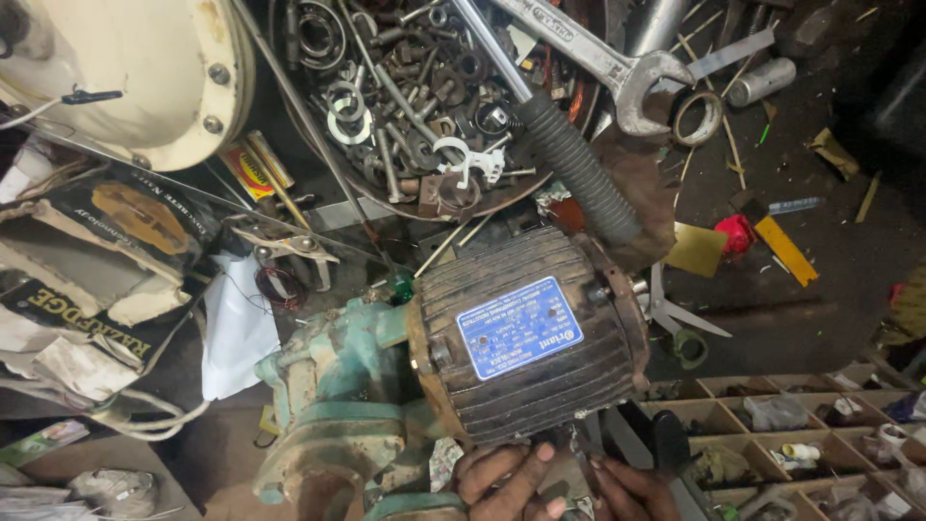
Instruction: The person works on an electric motor mounted on a workbench, using a screwdriver to adjust components and applying electrical tape to the wiring. They repeatedly wrap and unwrap tape while manipulating the motor's terminal box and wires.
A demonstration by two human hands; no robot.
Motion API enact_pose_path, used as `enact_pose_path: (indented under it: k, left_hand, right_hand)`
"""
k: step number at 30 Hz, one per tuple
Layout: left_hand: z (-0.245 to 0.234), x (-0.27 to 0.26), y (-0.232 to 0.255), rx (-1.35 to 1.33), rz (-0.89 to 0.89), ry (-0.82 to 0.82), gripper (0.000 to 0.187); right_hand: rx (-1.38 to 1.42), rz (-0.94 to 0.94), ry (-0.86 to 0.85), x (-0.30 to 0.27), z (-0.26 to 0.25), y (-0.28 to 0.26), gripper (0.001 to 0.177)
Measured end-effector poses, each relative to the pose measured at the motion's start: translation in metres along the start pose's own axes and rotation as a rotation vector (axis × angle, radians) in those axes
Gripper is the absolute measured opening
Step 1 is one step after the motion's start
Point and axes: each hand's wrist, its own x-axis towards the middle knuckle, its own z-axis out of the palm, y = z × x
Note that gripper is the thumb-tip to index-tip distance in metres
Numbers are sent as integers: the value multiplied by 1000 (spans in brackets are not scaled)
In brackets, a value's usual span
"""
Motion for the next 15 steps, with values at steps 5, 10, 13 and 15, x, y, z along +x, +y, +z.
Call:
enact_pose_path:
  k: [5, 10, 13, 15]
  left_hand:
    - [-1, 8, 10, 29, -45, 27, 43]
    - [3, 25, 15, 6, 57, 153, 27]
    - [1, 35, 6, 42, 224, 149, 22]
    - [-1, 38, 8, 53, 235, 137, 22]
  right_hand:
    - [17, 50, 57, 1, 2, -10, 18]
    - [-66, 133, -110, 5, -13, -14, 27]
    - [-61, 99, -92, 5, -13, -15, 25]
    - [-96, 117, -112, 5, -15, -17, 24]
